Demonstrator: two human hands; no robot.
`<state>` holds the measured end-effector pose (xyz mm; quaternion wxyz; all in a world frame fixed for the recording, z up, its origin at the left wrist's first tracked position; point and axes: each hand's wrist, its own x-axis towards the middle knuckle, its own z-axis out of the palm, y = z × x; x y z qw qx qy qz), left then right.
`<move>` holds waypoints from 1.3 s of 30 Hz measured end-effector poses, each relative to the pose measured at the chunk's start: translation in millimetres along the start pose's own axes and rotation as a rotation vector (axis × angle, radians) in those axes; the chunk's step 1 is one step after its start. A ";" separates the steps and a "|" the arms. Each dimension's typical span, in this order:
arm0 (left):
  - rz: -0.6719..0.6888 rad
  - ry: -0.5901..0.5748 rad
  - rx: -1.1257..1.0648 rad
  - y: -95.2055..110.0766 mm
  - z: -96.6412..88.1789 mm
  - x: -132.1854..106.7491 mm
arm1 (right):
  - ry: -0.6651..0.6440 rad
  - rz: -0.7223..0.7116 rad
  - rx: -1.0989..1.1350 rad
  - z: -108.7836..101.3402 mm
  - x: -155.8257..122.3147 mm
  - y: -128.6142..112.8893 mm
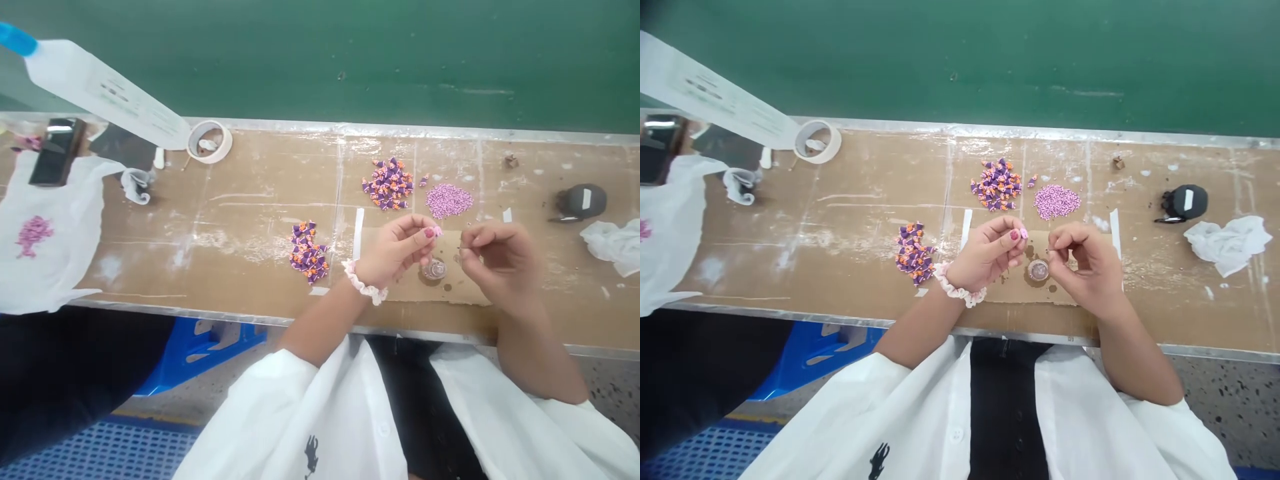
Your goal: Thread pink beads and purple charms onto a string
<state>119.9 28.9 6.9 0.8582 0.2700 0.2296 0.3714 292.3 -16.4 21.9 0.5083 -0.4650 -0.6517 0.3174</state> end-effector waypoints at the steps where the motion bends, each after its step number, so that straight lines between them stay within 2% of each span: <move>1: -0.034 -0.016 -0.040 -3.0 -1.2 -0.2 | 0.023 -0.005 0.018 1.3 -0.1 0.2; 6: -0.152 -0.049 -0.145 -10.0 -3.0 -7.3 | 0.027 -0.020 0.035 7.2 -3.0 -3.7; 12: -0.211 -0.068 -0.175 -10.4 1.7 -9.7 | -0.023 -0.034 0.032 11.9 -1.0 -12.7; 20: -0.173 -0.121 -0.145 -14.3 -0.2 -10.2 | 0.015 -0.039 0.001 12.2 -2.3 -13.4; 27: -0.158 -0.094 -0.134 -15.2 -0.8 -9.8 | -0.022 -0.071 -0.015 11.4 -0.5 -13.8; 39: -0.026 -0.165 0.046 -17.7 -9.2 -7.5 | -0.085 -0.034 -0.050 7.8 -1.7 -16.2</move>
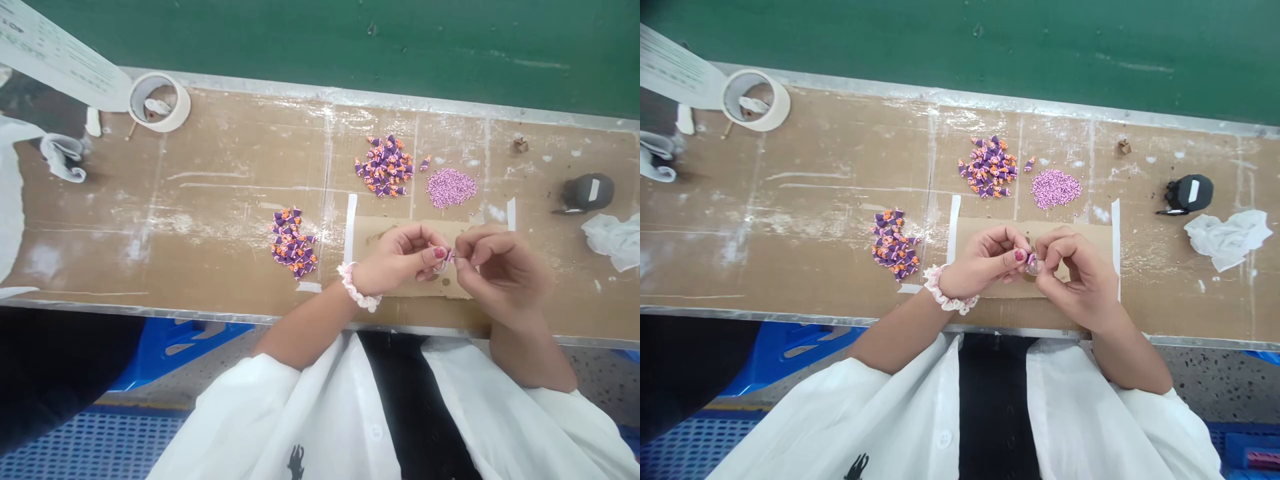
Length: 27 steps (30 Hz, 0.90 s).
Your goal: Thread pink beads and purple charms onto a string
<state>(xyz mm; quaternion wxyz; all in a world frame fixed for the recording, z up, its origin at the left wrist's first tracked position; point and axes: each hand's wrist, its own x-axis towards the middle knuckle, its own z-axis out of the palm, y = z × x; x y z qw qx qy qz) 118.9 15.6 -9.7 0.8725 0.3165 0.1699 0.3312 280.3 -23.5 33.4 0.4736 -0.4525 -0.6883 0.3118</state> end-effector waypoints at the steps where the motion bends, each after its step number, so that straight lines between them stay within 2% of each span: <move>1: 0.016 -0.004 0.032 0.4 -0.8 -0.1 | -0.010 0.009 0.002 -0.4 -0.2 -0.4; 11: 0.025 0.010 0.149 7.7 0.4 -3.1 | -0.043 0.062 0.032 -0.2 0.3 -3.3; 22: 0.005 -0.012 0.017 4.5 3.2 -3.2 | 0.008 -0.039 0.012 2.3 1.5 -0.5; 27: -0.006 -0.013 -0.017 2.9 3.0 -2.4 | 0.027 -0.039 0.021 2.8 1.1 0.1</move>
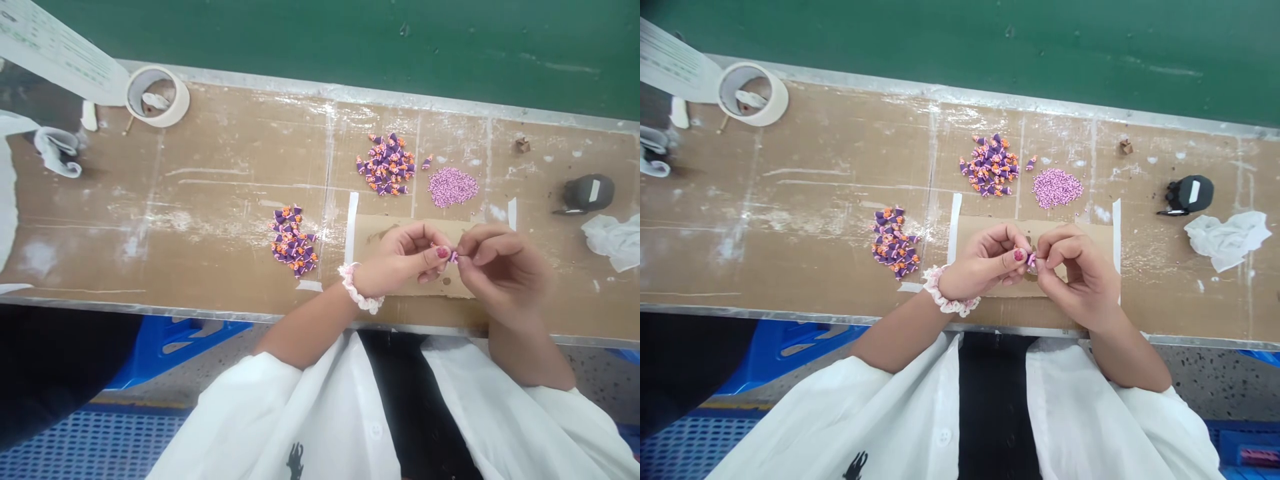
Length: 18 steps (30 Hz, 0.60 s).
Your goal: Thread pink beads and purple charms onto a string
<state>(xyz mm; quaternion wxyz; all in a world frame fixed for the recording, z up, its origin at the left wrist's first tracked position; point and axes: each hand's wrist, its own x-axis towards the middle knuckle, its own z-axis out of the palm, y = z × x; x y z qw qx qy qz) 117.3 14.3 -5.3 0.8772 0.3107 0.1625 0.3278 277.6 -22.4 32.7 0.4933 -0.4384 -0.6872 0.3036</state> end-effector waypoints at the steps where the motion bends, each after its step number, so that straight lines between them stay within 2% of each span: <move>1: -0.004 0.006 -0.009 0.3 0.6 0.0 | 0.010 0.001 0.001 0.2 -0.1 0.6; 6: -0.016 0.051 -0.070 2.0 4.7 -0.1 | 0.024 -0.017 -0.047 0.5 0.0 4.5; 12: -0.070 0.069 -0.165 2.4 7.3 0.3 | -0.023 -0.124 -0.153 -1.8 2.6 3.9; 18: -0.105 0.108 -0.200 3.9 9.4 -0.2 | -0.025 -0.121 -0.190 -1.9 3.4 4.3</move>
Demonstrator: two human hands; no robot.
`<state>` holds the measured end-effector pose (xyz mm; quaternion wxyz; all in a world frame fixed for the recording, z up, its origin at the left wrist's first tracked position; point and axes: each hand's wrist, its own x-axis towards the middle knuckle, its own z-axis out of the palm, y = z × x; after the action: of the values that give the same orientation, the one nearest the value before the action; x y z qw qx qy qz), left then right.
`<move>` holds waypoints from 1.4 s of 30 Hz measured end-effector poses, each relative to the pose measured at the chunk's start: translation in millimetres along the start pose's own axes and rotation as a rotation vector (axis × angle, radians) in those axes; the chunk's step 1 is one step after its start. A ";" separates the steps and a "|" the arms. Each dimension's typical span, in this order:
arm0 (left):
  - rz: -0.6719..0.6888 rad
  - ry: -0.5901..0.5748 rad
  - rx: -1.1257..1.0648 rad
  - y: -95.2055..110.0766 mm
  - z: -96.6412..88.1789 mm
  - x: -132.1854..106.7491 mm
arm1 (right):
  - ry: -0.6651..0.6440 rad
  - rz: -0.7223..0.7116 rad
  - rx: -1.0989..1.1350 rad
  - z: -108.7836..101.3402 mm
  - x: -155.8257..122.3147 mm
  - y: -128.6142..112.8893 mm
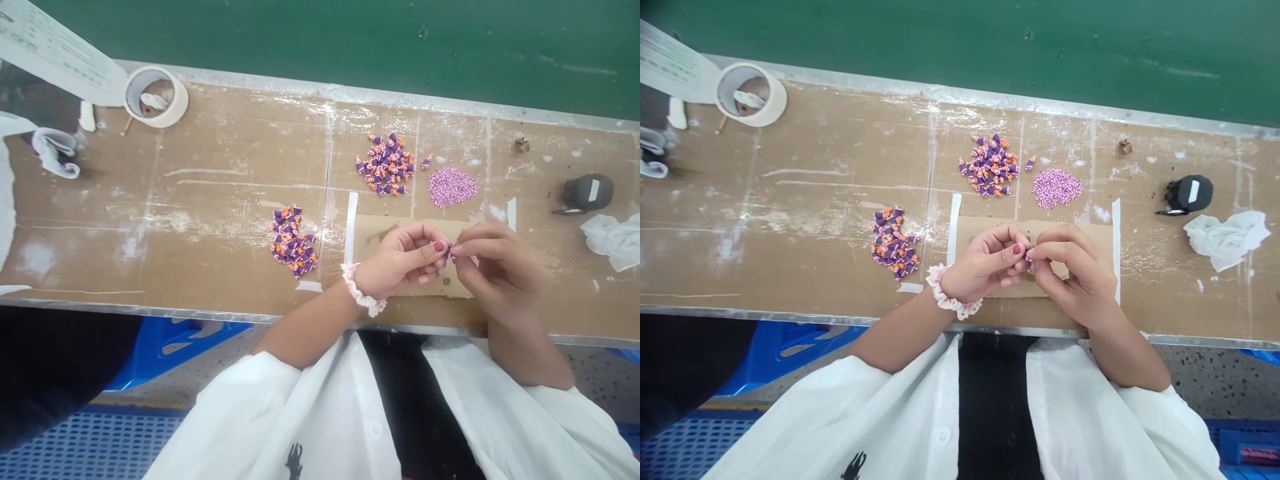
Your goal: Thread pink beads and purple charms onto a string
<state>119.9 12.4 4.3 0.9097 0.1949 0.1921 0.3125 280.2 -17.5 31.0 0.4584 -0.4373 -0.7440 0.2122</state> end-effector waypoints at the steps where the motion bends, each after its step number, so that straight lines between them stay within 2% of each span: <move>1: -0.006 0.000 -0.006 0.2 0.3 -0.2 | 0.000 0.004 0.004 0.4 -0.3 0.3; 9: -0.104 0.002 -0.161 0.9 2.1 -0.6 | 0.043 0.084 0.046 2.6 -5.1 -1.0; 15: -0.159 -0.001 -0.223 3.1 3.3 -1.2 | 0.015 0.176 0.145 -0.7 -4.2 -2.4; 26: -0.164 -0.051 -0.223 2.7 2.3 -2.8 | -0.051 0.161 0.235 -4.4 -0.9 2.0; 31: -0.136 -0.035 -0.205 4.5 3.8 -3.5 | -0.015 0.048 0.141 -2.0 -1.4 2.3; 37: -0.098 -0.055 -0.165 2.6 4.3 -4.1 | 0.092 0.138 0.252 2.5 -5.7 1.6; 42: 0.161 -0.039 0.164 -4.3 0.0 -3.8 | 0.173 0.160 0.243 5.9 -6.3 0.5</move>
<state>119.3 6.8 3.1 0.8661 0.2895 0.1832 0.3641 276.6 -22.1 24.7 0.5521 -0.4531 -0.6333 0.2981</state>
